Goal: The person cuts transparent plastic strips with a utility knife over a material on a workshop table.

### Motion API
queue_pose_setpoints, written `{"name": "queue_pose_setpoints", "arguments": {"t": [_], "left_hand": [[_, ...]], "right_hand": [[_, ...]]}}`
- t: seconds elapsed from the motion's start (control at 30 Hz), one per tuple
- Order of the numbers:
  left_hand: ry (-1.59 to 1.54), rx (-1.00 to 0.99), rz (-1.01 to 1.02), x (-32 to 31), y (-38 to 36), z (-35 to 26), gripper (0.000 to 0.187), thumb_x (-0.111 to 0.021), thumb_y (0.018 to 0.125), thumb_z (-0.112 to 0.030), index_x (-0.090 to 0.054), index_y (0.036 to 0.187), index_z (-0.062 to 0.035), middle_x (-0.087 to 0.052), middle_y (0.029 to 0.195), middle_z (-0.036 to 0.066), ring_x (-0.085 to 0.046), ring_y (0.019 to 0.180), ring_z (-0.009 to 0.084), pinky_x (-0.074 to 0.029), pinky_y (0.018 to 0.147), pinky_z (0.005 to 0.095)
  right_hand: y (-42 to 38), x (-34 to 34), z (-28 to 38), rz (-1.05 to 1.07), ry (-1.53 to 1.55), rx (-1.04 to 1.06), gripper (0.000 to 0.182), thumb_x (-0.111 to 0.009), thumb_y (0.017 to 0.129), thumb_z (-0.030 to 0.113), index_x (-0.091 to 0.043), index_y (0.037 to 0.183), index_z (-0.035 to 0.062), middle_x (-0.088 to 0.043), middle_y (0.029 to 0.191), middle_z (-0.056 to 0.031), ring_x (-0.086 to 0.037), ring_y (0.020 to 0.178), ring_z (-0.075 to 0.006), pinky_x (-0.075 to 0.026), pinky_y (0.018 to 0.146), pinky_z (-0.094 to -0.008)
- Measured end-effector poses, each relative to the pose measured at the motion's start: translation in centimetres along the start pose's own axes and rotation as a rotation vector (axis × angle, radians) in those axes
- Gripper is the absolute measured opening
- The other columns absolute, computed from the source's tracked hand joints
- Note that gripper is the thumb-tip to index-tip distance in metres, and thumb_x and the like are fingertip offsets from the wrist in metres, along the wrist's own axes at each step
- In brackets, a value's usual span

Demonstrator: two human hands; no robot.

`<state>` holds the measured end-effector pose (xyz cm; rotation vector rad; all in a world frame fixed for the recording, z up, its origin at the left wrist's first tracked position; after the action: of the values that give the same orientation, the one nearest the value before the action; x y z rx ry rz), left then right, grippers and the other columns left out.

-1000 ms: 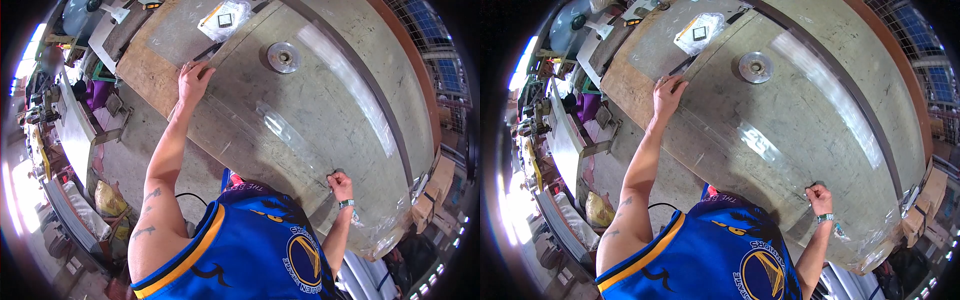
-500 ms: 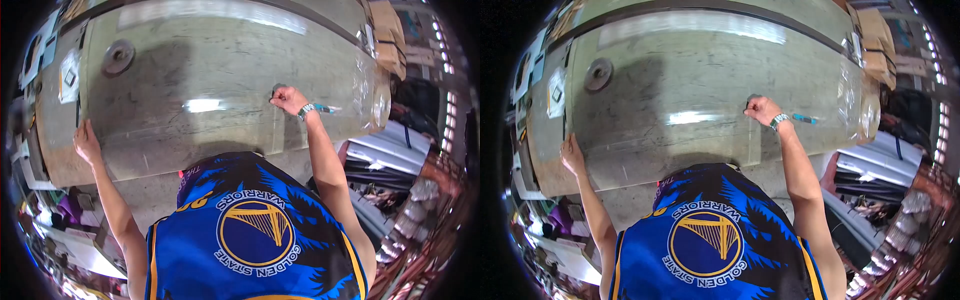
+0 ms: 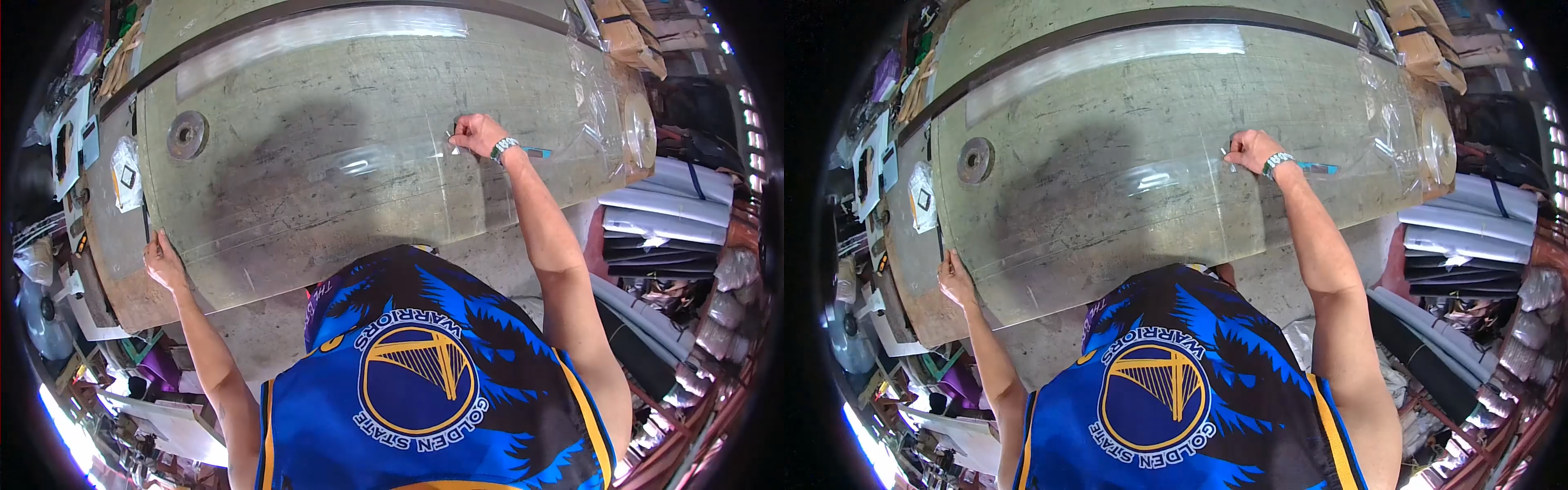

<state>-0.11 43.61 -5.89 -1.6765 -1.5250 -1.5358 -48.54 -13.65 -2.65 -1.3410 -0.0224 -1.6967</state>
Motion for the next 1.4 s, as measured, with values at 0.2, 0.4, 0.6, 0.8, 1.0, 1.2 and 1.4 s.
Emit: {"name": "queue_pose_setpoints", "arguments": {"t": [0.2, 0.4, 0.6, 0.8, 1.0, 1.2, 1.4], "left_hand": [[0.03, 0.006, 0.018, 0.1, 0.1, -0.1, 0.036, -0.071, 0.097, -0.036, -0.078, 0.114, -0.0041, -0.074, 0.099, 0.017, -0.07, 0.084, 0.0304, -0.055, 0.076, 0.0412], [-0.01, 0.024, 0.017, -0.3, 0.0, 0.0, 0.037, -0.067, 0.099, -0.035, -0.077, 0.113, -0.0021, -0.074, 0.102, 0.018, -0.069, 0.087, 0.0325, -0.055, 0.079, 0.0417], [-0.052, 0.026, 0.139, -0.6, 1.5, 1.2, 0.039, -0.065, 0.099, -0.035, -0.075, 0.115, -0.0006, -0.073, 0.106, 0.02, -0.069, 0.094, 0.0345, -0.054, 0.084, 0.0446], [0.081, -0.163, -0.166, 0.1, 0.6, -13.8, 0.043, -0.068, 0.095, -0.033, -0.071, 0.122, 0.0008, -0.07, 0.122, 0.025, -0.066, 0.113, 0.0414, -0.049, 0.102, 0.0497], [-0.496, -0.889, 0.743, -3.6, -10.6, -48.4, 0.04, -0.079, 0.082, -0.016, -0.074, 0.122, -0.0206, -0.05, 0.156, 0.013, -0.036, 0.148, 0.0385, -0.03, 0.122, 0.0505], [-0.28, -1.074, 0.984, -8.8, -12.5, -54.2, 0.049, -0.081, 0.08, -0.007, -0.076, 0.122, -0.0304, -0.032, 0.168, 0.006, -0.022, 0.154, 0.0399, -0.026, 0.124, 0.0553], [-0.208, -1.082, 1.03, -9.4, -12.0, -53.9, 0.051, -0.082, 0.079, -0.01, -0.075, 0.123, -0.0335, -0.029, 0.169, 0.006, -0.019, 0.155, 0.0424, -0.024, 0.124, 0.0555]], "right_hand": [[0.6, 0.1, -0.6, -0.023, -0.045, -0.039, 0.034, -0.085, 0.081, 0.037, -0.072, 0.09, 0.0069, -0.075, 0.088, -0.0137, -0.072, 0.085, -0.0321, -0.055, 0.077, -0.043], [1.0, -0.2, -0.8, 0.006, -0.037, -0.09, 0.04, -0.086, 0.077, 0.042, -0.071, 0.092, 0.008, -0.076, 0.091, -0.0137, -0.073, 0.09, -0.0326, -0.055, 0.081, -0.043], [1.2, -0.3, -1.1, 0.03, -0.003, -0.09, 0.04, -0.088, 0.075, 0.041, -0.072, 0.097, 0.0113, -0.075, 0.102, -0.0111, -0.072, 0.1, -0.0316, -0.055, 0.085, -0.0428], [1.2, -0.1, -1.1, -0.03, -0.023, -0.041, 0.034, -0.088, 0.077, 0.039, -0.069, 0.086, 0.0119, -0.076, 0.093, -0.0088, -0.072, 0.09, -0.027, -0.054, 0.08, -0.041], [2.0, -0.5, -1.4, 0.077, -0.025, -0.068, 0.046, -0.087, 0.078, 0.047, -0.072, 0.106, 0.0144, -0.075, 0.118, -0.0065, -0.07, 0.114, -0.0301, -0.054, 0.095, -0.0471], [0.7, 0.3, -0.5, 0.055, -0.065, -0.083, 0.055, -0.084, 0.081, 0.045, -0.07, 0.125, 0.0148, -0.071, 0.128, -0.011, -0.067, 0.121, -0.0334, -0.054, 0.099, -0.0474], [1.2, -0.2, -1.2, 0.067, -0.052, -0.029, 0.056, -0.082, 0.083, 0.045, -0.069, 0.127, 0.0121, -0.071, 0.129, -0.0111, -0.067, 0.122, -0.0313, -0.054, 0.1, -0.0465]]}}
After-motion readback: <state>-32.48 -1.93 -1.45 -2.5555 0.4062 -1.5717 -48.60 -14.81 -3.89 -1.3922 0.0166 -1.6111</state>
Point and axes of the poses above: each hand's wrist, its own y-axis towards the middle knuckle, its own x-axis out of the back of the hand, z = x × y, the point moved 3 cm from there along y, towards the middle knuckle
